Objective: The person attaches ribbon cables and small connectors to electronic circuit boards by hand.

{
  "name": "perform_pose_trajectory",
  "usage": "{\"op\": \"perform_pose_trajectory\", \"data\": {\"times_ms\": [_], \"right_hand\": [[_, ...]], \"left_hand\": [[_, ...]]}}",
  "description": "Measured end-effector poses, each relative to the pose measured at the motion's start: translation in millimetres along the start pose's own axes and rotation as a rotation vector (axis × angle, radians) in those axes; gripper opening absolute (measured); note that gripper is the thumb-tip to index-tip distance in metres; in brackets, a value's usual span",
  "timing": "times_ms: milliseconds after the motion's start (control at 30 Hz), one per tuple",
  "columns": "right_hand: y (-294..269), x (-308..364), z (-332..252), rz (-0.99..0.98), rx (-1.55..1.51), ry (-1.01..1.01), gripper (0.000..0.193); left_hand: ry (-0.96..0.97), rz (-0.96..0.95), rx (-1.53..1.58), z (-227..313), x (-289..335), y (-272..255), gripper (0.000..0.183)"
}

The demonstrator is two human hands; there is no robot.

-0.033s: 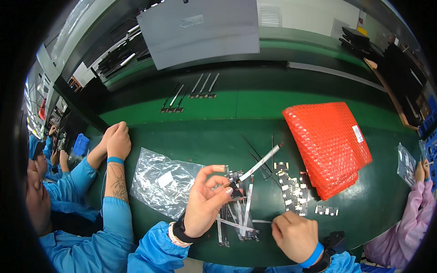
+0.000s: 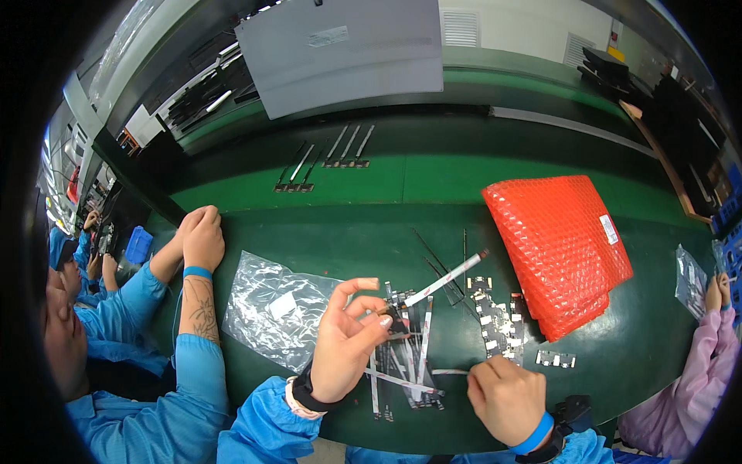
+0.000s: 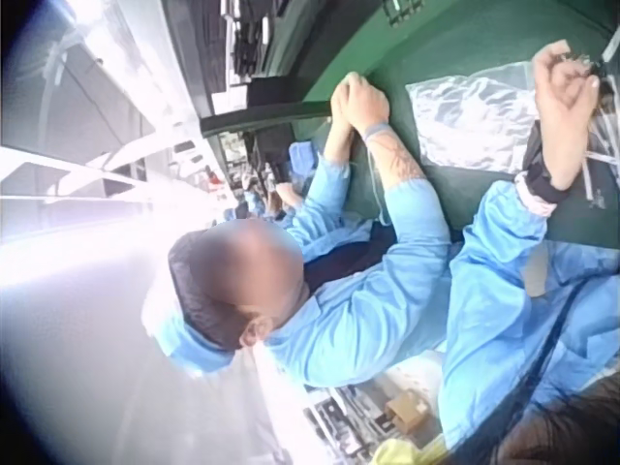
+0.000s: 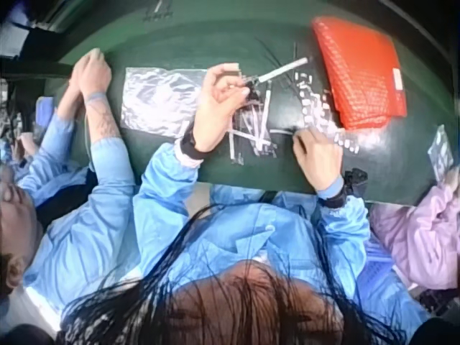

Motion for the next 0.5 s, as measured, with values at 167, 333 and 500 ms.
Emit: {"op": "perform_pose_trajectory", "data": {"times_ms": [167, 333, 500], "right_hand": [[-11, -12, -5, 0.295, 0.067, -0.145, 0.012], [-33, -27, -15, 0.439, 0.234, -0.342, 0.024], [-43, -36, -8, 0.437, 0.163, -0.275, 0.021]], "left_hand": [[0.131, 0.014, 0.005, 12, -9, -11, 0.042], [0.166, 0.038, -0.015, 11, -14, -16, 0.040], [0.188, 0.038, 0.003, 10, -17, -20, 0.039]]}}
Point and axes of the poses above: each hand's wrist, its own x-axis away from the middle knuckle, its own y-axis out of the palm, z = x × y, the point moved 3 cm from there along -x, towards the middle knuckle, and after that the axes turned 1 degree about y, right-handed, at the moved point
